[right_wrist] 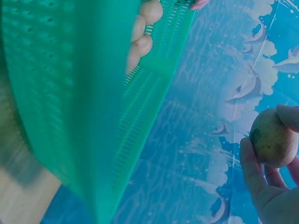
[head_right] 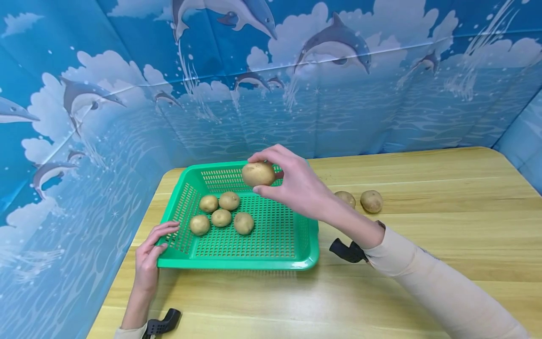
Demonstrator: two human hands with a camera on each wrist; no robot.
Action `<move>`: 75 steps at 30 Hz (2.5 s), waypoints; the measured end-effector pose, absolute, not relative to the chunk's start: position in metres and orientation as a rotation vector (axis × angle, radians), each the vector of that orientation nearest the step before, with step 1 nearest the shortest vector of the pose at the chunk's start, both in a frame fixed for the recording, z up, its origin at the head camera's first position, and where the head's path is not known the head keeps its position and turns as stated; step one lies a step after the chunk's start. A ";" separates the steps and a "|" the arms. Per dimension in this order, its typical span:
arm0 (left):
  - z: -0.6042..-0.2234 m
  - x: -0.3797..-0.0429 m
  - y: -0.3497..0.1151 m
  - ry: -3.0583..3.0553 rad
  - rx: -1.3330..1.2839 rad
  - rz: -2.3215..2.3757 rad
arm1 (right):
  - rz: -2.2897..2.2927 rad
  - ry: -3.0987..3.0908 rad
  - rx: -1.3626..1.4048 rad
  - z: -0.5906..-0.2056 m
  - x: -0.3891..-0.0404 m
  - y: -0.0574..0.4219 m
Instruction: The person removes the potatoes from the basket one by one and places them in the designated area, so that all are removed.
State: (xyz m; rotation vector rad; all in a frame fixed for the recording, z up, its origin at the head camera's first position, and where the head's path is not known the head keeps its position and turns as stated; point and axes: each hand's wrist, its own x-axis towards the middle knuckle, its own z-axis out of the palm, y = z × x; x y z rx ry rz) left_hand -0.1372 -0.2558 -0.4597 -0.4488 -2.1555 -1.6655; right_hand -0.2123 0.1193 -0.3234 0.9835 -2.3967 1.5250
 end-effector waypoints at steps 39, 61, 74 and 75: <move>-0.463 -0.134 -0.259 -2.156 -0.462 -1.668 | 1.668 -2.422 0.679 -0.380 -0.186 0.189; -0.463 -0.133 -0.260 -2.168 -0.444 -1.666 | 1.649 -2.449 0.475 -0.399 -0.176 0.230; -0.464 -0.134 -0.261 -2.174 -0.431 -1.661 | 1.586 -2.449 0.418 -0.415 -0.175 0.261; -0.464 -0.134 -0.261 -2.174 -0.433 -1.657 | 1.583 -2.451 0.410 -0.415 -0.175 0.263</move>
